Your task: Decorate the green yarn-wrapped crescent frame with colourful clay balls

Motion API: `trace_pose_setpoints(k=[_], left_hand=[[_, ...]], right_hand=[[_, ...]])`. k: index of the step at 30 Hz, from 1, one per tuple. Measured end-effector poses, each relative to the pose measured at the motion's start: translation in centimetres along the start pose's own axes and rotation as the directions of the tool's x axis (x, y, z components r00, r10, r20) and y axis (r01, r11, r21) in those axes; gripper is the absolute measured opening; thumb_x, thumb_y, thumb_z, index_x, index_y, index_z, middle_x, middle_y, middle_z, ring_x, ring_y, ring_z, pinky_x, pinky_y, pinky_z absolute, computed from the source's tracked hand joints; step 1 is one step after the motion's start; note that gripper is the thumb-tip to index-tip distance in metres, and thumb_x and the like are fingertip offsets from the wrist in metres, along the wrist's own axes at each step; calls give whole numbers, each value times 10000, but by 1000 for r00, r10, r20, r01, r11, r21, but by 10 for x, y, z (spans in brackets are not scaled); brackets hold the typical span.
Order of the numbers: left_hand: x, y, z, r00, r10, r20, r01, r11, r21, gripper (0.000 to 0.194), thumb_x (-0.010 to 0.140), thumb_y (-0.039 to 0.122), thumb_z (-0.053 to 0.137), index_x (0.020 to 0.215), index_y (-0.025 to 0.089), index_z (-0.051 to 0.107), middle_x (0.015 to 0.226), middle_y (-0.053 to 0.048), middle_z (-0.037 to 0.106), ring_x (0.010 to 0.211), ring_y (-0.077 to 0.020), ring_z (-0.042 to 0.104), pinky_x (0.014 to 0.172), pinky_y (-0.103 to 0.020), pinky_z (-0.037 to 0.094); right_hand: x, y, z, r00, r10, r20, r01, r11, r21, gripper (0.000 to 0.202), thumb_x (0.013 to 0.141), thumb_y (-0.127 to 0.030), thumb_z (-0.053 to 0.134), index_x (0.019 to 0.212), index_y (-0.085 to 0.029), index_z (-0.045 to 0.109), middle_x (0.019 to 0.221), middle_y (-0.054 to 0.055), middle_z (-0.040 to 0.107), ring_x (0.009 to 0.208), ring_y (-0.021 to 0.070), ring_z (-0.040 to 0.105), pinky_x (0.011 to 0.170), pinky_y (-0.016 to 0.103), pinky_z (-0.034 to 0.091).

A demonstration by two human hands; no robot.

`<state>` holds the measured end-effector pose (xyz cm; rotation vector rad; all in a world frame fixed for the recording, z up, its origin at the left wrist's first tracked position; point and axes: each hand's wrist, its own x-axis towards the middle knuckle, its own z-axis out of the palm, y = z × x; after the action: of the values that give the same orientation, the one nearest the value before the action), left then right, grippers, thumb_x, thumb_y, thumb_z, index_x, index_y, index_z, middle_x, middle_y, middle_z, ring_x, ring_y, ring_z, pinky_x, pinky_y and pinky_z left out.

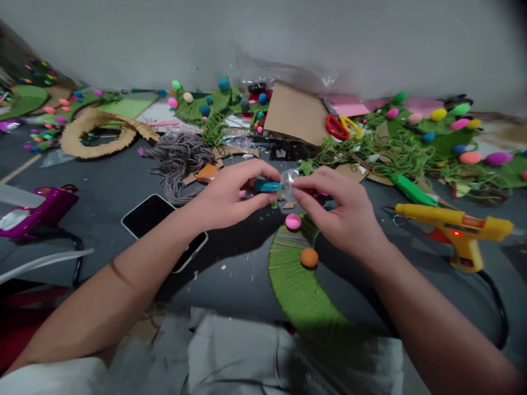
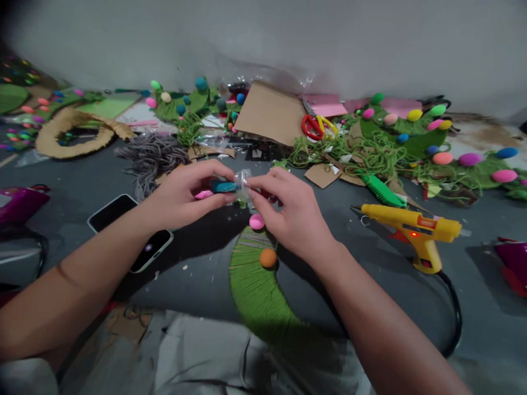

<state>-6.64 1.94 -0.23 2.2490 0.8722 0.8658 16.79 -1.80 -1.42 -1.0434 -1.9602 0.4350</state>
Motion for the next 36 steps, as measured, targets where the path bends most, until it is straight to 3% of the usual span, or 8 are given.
trace_pose_setpoints(k=[4,8,13,16,19,27,32,36], left_hand=[[0,1,8,991,-135,9,132,946,-297,271,837,203,797,1083,164,690,1040,-60,763,880,-162,731,762,-265,592],[-1,0,16,984,-179,8,166,893,-419,350,772,132,829,1092,155,688,1068,-76,778,976,-190,758,850,-291,622],[0,-3,13,969,-204,140,246,741,-624,456,795,148,842,1228,191,704,1245,-90,756,1087,-202,748,907,-304,629],[2,-2,12,941,-302,151,316,629,-710,306,824,229,855,1111,185,757,1043,-56,794,904,-151,753,801,-257,616],[3,-1,15,917,-371,149,355,583,-731,257,778,233,899,988,169,765,846,-12,774,717,-94,702,675,-200,564],[3,0,18,882,-435,180,425,570,-704,406,624,179,970,924,150,699,799,-3,760,699,-107,709,669,-205,555],[4,1,16,868,-453,201,447,539,-714,378,650,198,964,899,145,685,763,16,733,668,-77,680,629,-167,540],[3,6,15,862,-428,271,479,513,-713,348,698,278,955,900,149,702,749,2,738,657,-96,692,617,-193,579]], right_hand=[[0,2,1,1000,4,-15,-4,1000,-28,159,890,-264,805,1048,-246,809,844,11,664,689,134,571,623,287,460],[-2,1,3,1000,-7,29,7,1000,-21,187,865,-245,828,1050,-231,807,878,14,687,734,142,615,648,288,481],[0,2,1,1000,-18,-2,18,997,-75,147,896,-226,773,1034,-178,772,822,16,657,711,145,573,646,304,448],[2,4,-1,999,-51,5,51,998,-35,149,901,-249,780,1033,-185,751,851,24,680,738,154,581,673,310,456],[1,4,0,996,-83,25,82,997,13,158,899,-267,796,1036,-211,742,911,27,704,772,158,607,682,305,470],[-2,-1,4,990,-113,87,108,992,62,168,909,-213,757,1068,-189,710,906,23,657,792,152,601,668,288,455],[-2,0,3,982,-147,115,141,988,55,165,945,-235,733,1096,-177,698,897,26,661,799,150,595,683,286,449],[-4,-2,4,987,-140,73,135,988,74,32,970,-211,702,960,-185,687,801,3,645,729,132,567,654,283,428]])
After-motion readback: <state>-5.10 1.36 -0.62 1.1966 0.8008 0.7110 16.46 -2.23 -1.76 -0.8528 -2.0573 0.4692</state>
